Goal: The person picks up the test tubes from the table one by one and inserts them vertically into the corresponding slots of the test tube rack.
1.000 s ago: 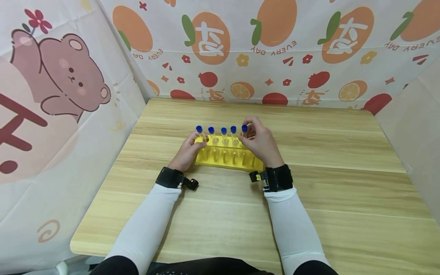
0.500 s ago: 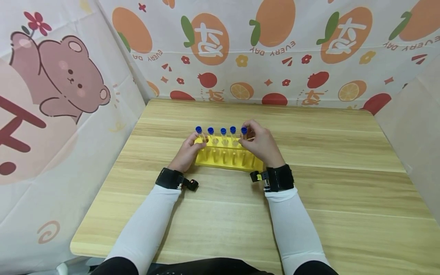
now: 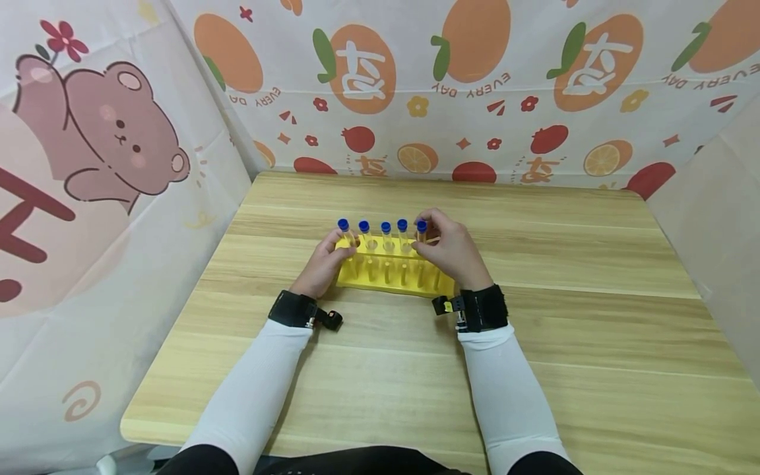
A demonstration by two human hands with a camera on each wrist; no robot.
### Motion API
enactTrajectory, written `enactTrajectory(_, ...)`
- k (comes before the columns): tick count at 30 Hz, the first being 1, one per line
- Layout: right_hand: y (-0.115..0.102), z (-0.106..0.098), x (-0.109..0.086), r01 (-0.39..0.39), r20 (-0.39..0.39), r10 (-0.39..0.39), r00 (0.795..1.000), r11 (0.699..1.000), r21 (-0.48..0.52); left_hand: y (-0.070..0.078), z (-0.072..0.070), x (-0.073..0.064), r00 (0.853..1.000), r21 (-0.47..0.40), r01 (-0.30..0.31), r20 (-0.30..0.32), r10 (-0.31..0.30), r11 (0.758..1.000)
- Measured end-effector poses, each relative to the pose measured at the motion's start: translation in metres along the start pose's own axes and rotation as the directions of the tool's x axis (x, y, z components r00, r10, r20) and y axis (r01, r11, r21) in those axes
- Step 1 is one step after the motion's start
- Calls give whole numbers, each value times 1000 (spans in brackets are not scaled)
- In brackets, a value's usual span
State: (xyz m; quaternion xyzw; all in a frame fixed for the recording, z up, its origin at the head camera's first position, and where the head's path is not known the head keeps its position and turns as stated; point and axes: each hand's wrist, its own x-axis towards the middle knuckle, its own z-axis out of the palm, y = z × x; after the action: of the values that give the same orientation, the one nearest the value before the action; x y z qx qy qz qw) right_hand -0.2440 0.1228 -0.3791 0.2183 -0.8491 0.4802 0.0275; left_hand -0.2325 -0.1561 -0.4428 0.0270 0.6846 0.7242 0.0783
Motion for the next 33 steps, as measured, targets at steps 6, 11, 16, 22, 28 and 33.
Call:
enactTrajectory(6,1,0,0,2,2,-2,1000,1000,-2,0,0,0,1000,1,1,-1,-1,1000)
enactTrajectory(11,0,0,0,-5,7,5,1000,1000,8,0,0,0,1000,2,1,2,-1,1000)
enactTrajectory(16,-1,-1,0,4,4,-4,1000,1000,11,0,0,0,1000,-2,-2,5,2,1000)
enactTrajectory(22,-2,-2,0,1,-5,-1,1000,1000,9,0,0,0,1000,-2,-9,5,9,1000)
enactTrajectory(28,-2,-3,0,-1,-7,1,1000,1000,18,0,0,0,1000,-5,-11,6,11,1000)
enactTrajectory(33,-4,-4,-1,0,-12,1,1000,999,41,1,1,-1,1000,-11,-11,9,11,1000)
